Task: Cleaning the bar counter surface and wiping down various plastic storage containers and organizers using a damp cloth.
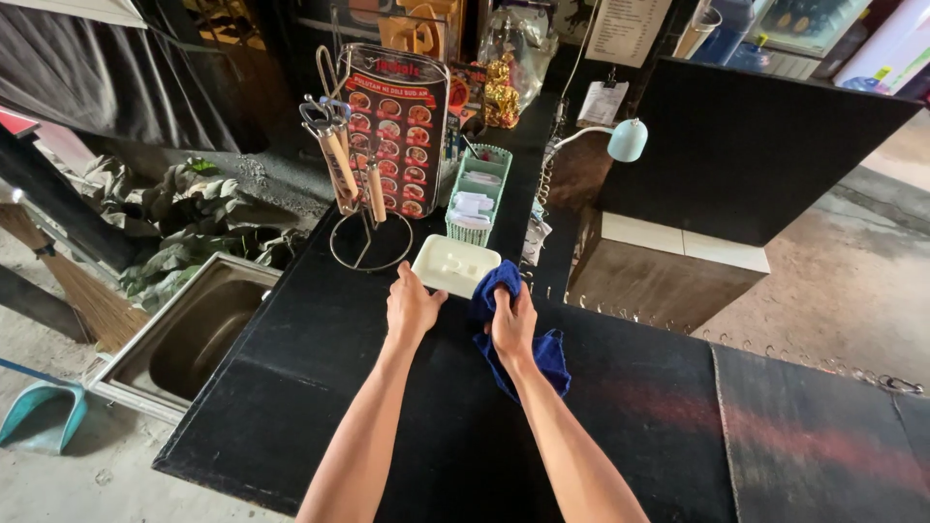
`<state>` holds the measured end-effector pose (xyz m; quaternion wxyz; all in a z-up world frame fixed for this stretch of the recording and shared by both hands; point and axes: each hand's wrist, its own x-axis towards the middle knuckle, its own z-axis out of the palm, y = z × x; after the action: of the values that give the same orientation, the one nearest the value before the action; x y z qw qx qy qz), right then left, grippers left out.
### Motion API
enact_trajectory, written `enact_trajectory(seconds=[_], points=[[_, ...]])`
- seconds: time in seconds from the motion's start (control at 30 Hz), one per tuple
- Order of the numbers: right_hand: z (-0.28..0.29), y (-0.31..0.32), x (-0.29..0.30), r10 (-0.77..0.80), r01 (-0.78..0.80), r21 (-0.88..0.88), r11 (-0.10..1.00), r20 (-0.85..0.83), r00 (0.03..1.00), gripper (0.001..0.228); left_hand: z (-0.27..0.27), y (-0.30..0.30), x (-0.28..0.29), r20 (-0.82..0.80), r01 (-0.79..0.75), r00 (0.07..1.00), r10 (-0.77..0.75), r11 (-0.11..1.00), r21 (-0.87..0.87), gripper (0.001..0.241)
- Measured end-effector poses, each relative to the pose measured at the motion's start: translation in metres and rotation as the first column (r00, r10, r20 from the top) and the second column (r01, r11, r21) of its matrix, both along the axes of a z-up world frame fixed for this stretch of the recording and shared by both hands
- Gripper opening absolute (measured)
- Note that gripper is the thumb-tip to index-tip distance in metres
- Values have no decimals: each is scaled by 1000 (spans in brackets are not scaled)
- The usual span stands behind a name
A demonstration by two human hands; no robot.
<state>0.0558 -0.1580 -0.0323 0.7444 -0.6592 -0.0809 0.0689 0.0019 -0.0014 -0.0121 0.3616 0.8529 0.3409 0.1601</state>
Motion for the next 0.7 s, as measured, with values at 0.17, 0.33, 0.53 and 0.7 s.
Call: enact_trajectory(seconds=[0.17,0.33,0.53,0.7], points=[[8,1,-3,14,-14,102,995,4,1000,23,1,-7,-10,134,9,991,-18,998,70,66],[13,-6,-28,167,-144,-234,962,84,982,24,21,-24,-34,385,113,908,-166,981,157,28],[34,-43,-98,791,137,-843,521,537,294,53,50,-46,-51,594,199,757,-272,962,187,14],[31,-109,-102,894,-62,-958,281,238,379,66,44,-82,-48,550,492,705,-448,867,76,14]])
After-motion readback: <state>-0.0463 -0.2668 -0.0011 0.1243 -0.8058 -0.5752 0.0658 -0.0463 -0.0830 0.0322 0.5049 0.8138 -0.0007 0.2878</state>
